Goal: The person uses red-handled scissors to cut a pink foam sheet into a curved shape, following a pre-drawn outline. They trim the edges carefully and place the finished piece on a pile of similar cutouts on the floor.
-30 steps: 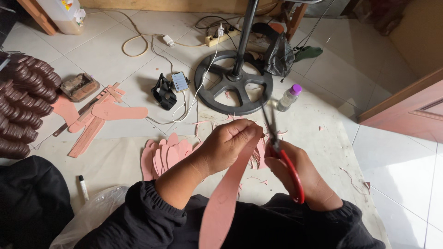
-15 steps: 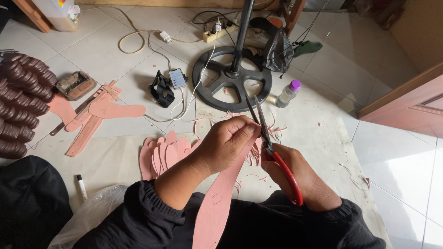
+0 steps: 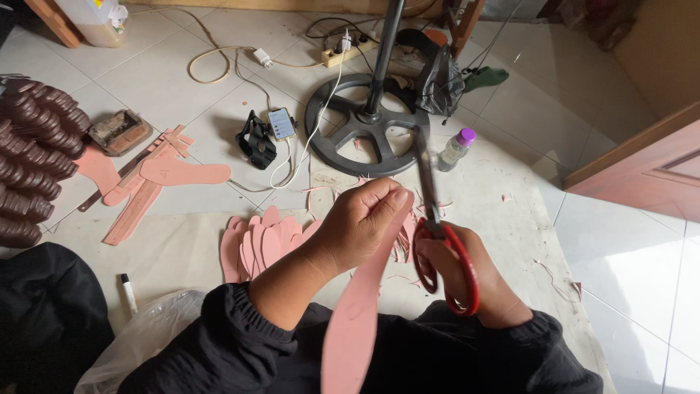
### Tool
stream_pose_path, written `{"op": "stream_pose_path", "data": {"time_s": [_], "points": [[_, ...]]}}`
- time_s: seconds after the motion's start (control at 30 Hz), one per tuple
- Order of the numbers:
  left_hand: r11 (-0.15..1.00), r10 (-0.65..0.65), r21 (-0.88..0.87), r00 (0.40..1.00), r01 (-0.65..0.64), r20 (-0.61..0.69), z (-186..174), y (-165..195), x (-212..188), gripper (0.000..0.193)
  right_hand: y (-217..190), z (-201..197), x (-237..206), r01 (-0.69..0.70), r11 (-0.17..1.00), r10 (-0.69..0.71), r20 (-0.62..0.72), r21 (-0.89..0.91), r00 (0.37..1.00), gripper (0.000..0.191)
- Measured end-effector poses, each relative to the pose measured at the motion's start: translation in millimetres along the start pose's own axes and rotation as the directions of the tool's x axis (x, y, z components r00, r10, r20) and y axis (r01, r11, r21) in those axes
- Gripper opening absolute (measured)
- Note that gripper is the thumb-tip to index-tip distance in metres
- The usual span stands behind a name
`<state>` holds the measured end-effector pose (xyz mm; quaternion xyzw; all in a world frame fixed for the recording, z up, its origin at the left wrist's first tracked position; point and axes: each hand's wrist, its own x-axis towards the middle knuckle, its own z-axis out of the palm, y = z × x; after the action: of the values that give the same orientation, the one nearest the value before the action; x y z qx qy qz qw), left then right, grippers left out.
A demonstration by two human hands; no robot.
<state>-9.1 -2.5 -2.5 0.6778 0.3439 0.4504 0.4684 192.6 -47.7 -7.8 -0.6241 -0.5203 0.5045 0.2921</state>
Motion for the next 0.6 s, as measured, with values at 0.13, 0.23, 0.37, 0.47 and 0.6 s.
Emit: {"op": "stream_pose_path", "data": {"time_s": [0.13, 0.23, 0.37, 0.47, 0.6], "points": [[0.995, -0.053, -0.087, 0.995, 0.045, -0.09, -2, 2, 2, 0.032, -6, -1, 0, 0.171, 0.956, -0.181, 0.019, 0.237, 0.983, 0.021], [0.985, -0.102, -0.152, 0.983, 0.079, -0.155, -6, 2, 6, 0.031, -14, -2, -6, 0.186, 0.908, -0.249, 0.126, 0.376, 0.96, 0.02], [0.973, -0.146, -0.205, 0.965, 0.102, -0.216, -6, -2, 6, 0.028, -20, 0, -13, 0.173, 0.958, -0.218, 0.192, 0.228, 0.957, 0.026], [0.958, -0.151, -0.271, 0.964, 0.089, -0.217, -3, -7, 9, 0.023, -20, 2, -11, 0.057, 0.992, -0.078, 0.195, 0.11, 0.978, 0.023], [0.894, -0.14, -0.435, 0.989, 0.106, -0.048, -5, -14, 11, 0.012, -17, 0, -3, 0.038, 0.983, -0.067, 0.16, 0.178, 0.985, 0.026]]}}
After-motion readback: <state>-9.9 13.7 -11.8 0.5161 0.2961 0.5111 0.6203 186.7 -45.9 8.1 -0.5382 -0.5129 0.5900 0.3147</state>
